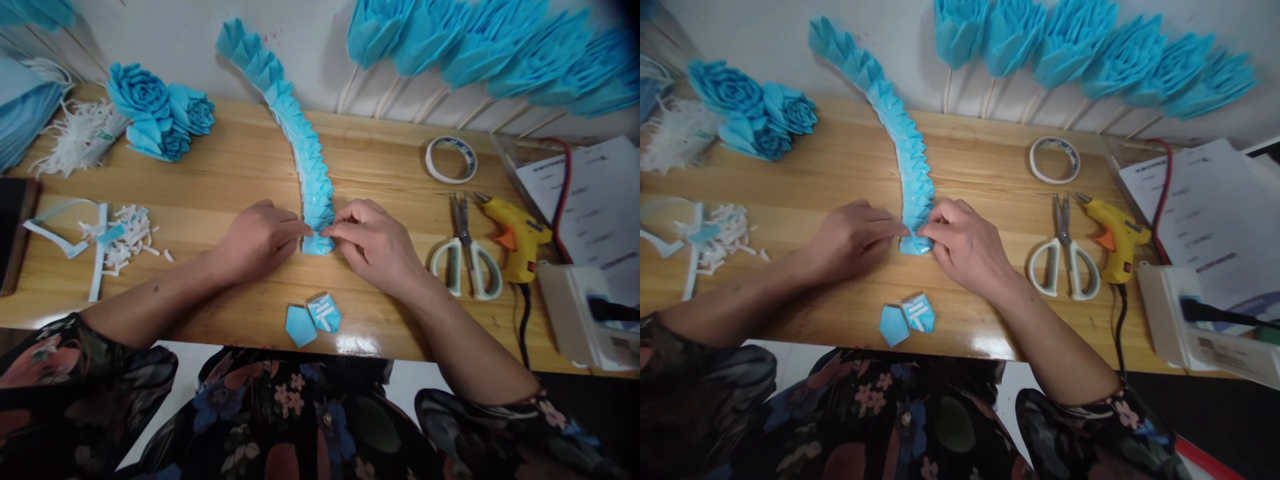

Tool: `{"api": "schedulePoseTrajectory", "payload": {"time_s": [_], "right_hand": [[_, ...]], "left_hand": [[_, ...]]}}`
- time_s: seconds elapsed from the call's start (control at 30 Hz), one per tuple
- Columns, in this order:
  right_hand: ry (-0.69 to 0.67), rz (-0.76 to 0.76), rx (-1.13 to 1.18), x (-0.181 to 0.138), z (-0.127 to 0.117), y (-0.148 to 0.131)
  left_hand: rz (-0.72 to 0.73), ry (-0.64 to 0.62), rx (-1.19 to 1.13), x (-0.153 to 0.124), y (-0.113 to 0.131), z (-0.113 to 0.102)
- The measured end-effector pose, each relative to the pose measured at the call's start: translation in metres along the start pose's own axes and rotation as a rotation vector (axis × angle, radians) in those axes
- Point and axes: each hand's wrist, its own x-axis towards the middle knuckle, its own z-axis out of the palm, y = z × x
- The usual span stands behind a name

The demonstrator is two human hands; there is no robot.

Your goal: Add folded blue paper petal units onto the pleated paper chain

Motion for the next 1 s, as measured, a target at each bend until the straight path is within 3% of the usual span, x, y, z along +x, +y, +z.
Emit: {"api": "schedulePoseTrajectory", "payload": {"time_s": [0.4,0.7,1.0], "right_hand": [[-0.003,0.053,-0.144,-0.003,0.006,-0.004],[0.189,-0.058,0.149,-0.003,0.000,0.009],[0.072,-0.022,-0.010,-0.002,0.014,0.006]], "left_hand": [[-0.023,-0.056,0.100,0.004,0.003,-0.002],[-0.014,-0.038,0.047,-0.001,-0.004,0.002],[-0.034,-0.070,0.080,0.001,-0.002,0.001]]}}
